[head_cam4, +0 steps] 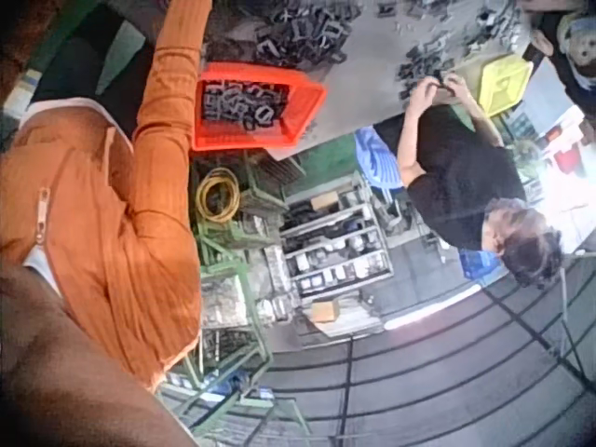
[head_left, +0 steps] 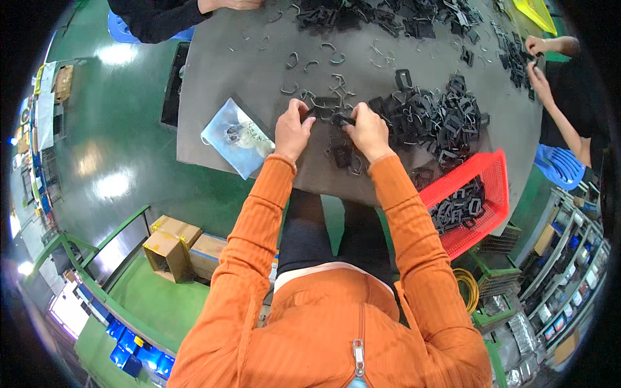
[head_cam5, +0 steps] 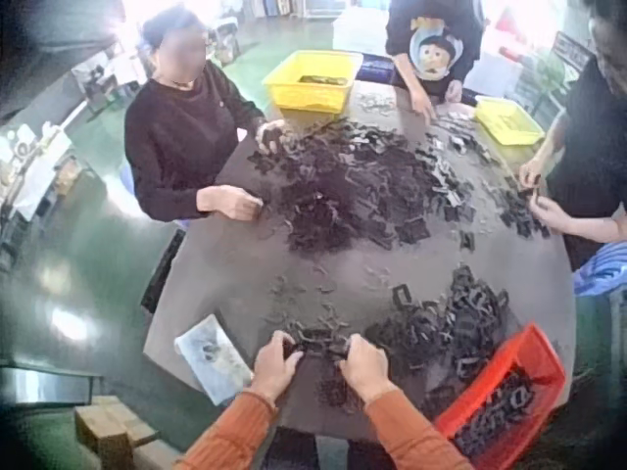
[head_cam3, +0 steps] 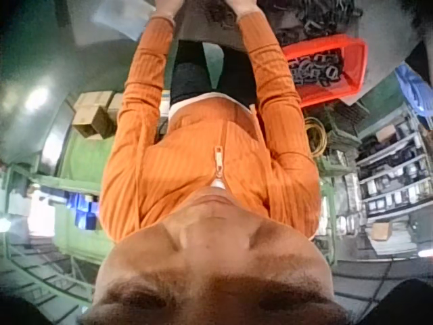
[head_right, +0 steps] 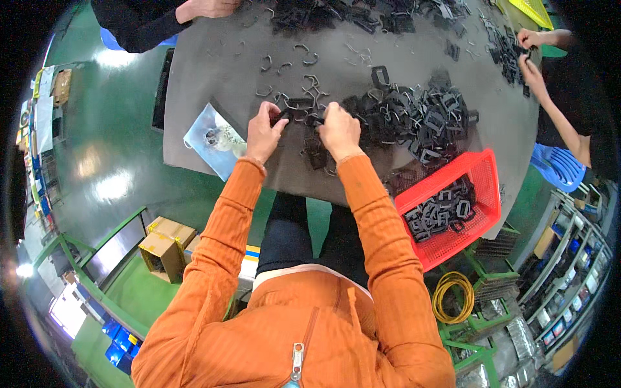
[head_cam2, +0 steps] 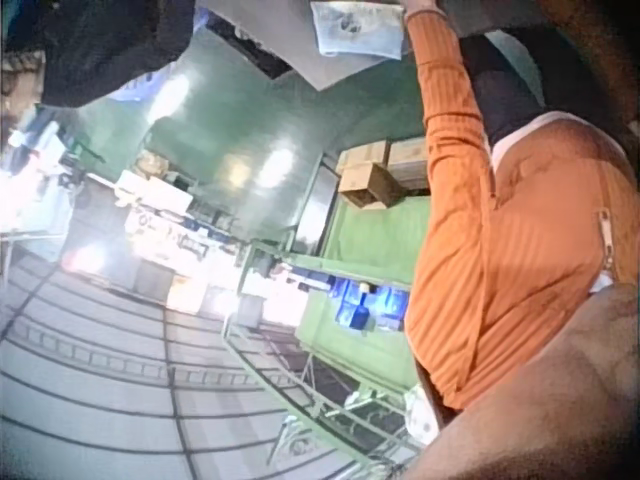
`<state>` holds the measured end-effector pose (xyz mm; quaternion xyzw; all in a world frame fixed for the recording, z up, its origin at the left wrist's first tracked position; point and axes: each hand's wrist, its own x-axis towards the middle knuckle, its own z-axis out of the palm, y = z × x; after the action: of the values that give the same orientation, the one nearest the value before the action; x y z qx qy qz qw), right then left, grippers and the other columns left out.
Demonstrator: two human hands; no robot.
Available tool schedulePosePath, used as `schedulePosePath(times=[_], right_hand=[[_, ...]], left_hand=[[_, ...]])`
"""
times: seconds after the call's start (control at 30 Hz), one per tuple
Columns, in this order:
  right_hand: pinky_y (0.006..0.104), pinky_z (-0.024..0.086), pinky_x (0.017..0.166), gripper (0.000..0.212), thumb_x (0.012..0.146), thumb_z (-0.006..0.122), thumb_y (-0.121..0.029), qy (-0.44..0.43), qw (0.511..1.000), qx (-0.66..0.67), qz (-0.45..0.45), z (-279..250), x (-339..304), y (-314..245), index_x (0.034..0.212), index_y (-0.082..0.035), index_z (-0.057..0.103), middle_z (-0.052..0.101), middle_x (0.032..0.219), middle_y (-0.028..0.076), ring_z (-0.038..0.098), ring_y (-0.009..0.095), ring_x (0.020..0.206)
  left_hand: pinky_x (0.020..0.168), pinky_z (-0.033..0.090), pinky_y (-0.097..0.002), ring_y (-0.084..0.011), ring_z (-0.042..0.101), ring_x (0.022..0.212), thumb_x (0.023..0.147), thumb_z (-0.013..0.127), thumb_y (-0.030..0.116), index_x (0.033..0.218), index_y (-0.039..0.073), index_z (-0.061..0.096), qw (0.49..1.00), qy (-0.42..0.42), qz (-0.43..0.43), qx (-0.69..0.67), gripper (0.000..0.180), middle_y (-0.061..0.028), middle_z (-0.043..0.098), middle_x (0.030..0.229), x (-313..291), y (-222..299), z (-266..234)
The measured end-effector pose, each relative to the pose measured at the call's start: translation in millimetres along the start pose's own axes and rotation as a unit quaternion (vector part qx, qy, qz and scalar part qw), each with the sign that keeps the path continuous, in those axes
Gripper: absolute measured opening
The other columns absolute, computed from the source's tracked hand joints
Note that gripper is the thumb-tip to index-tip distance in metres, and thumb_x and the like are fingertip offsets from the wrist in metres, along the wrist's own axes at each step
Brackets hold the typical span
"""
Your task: The person assembles metal clips onto plastic parts by hand at a table and places the assembled components into a basket.
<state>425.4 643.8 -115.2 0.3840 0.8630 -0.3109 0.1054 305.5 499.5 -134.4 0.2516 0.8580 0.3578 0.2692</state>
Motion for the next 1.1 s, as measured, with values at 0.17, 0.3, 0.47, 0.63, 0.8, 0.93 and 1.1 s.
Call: schedulePosePath(times=[0.17, 0.3, 0.47, 0.63, 0.8, 0.93, 1.1], right_hand=[[0.0293, 0.05, 0.07, 0.034, 0.07, 0.077, -0.014, 0.006, 0.975, 0.215, 0.062, -29.9, 10.8, 18.7, 0.097, 0.002, 0.063, 0.066, 0.084, 0.008, 0.062, 0.015, 0.078], [0.0246, 0.046, 0.068, 0.033, 0.074, 0.077, -0.017, -0.037, 0.902, 0.419, 0.096, -40.3, 13.5, 34.1, 0.098, 0.001, 0.063, 0.063, 0.081, 0.002, 0.055, 0.009, 0.072], [0.0229, 0.044, 0.065, 0.028, 0.079, 0.073, -0.021, 0.014, 0.89, 0.427, 0.156, -53.5, -0.9, 51.4, 0.101, -0.006, 0.064, 0.063, 0.084, -0.002, 0.055, 0.004, 0.076], [0.0313, 0.05, 0.069, 0.012, 0.087, 0.065, -0.017, 0.004, 0.686, 0.713, 0.146, -58.9, -23.9, 82.8, 0.098, -0.013, 0.065, 0.067, 0.093, -0.002, 0.061, 0.011, 0.083], [0.0325, 0.05, 0.07, 0.023, 0.091, 0.058, -0.028, 0.003, 0.63, 0.775, 0.05, -63.3, -22.6, 83.5, 0.104, -0.009, 0.06, 0.063, 0.092, 0.002, 0.06, 0.016, 0.086], [0.0297, 0.047, 0.065, 0.035, 0.093, 0.053, -0.037, -0.048, 0.589, 0.807, -0.016, -72.2, -20.5, 74.2, 0.106, -0.004, 0.054, 0.059, 0.092, 0.006, 0.058, 0.018, 0.084], [0.0237, 0.043, 0.056, 0.021, 0.091, 0.059, -0.025, -0.017, 0.675, 0.737, 0.037, -91.4, -50.9, 88.0, 0.1, -0.007, 0.057, 0.059, 0.086, 0.003, 0.057, 0.013, 0.074]], left_hand=[[0.069, 0.05, -0.023, -0.0081, 0.06, 0.087, 0.09, 0.055, 0.01, 0.113, 0.005, 0.061, 0.901, -0.126, -0.115, -0.398, 0.024, -0.0001, 0.064, 0.097, 19.0, -3.9, -42.7], [0.071, 0.05, -0.0237, -0.0087, 0.059, 0.088, 0.091, 0.054, 0.01, 0.112, 0.005, 0.062, 0.89, -0.192, -0.139, -0.389, 0.024, -0.0034, 0.064, 0.103, 41.6, 2.3, -57.2], [0.076, 0.051, -0.0249, -0.0097, 0.059, 0.092, 0.092, 0.053, 0.011, 0.122, 0.005, 0.056, 0.906, -0.289, -0.102, -0.293, 0.03, -0.0045, 0.061, 0.113, 63.0, 8.8, -69.7], [0.081, 0.052, -0.0288, -0.0132, 0.063, 0.094, 0.092, 0.055, 0.017, 0.117, 0.008, 0.057, 0.788, -0.371, -0.127, -0.475, 0.026, -0.0025, 0.062, 0.102, 74.5, 22.0, -81.8], [0.051, 0.044, -0.0268, -0.0054, 0.051, 0.065, 0.087, 0.062, 0.032, 0.086, 0.008, 0.06, 0.937, -0.287, -0.1, -0.173, 0.024, 0.0028, 0.055, 0.075, 68.5, 32.3, -39.3], [0.065, 0.049, -0.038, -0.025, 0.063, 0.075, 0.076, 0.071, 0.028, 0.089, 0.004, 0.059, 0.968, -0.057, 0.203, 0.137, 0.029, -0.0092, 0.063, 0.075, 45.0, 30.3, -9.6], [0.072, 0.049, -0.0407, -0.0321, 0.063, 0.086, 0.073, 0.072, 0.022, 0.089, 0.006, 0.059, 0.96, -0.176, 0.071, 0.207, 0.026, -0.0135, 0.065, 0.082, 55.8, 32.7, -19.1]])
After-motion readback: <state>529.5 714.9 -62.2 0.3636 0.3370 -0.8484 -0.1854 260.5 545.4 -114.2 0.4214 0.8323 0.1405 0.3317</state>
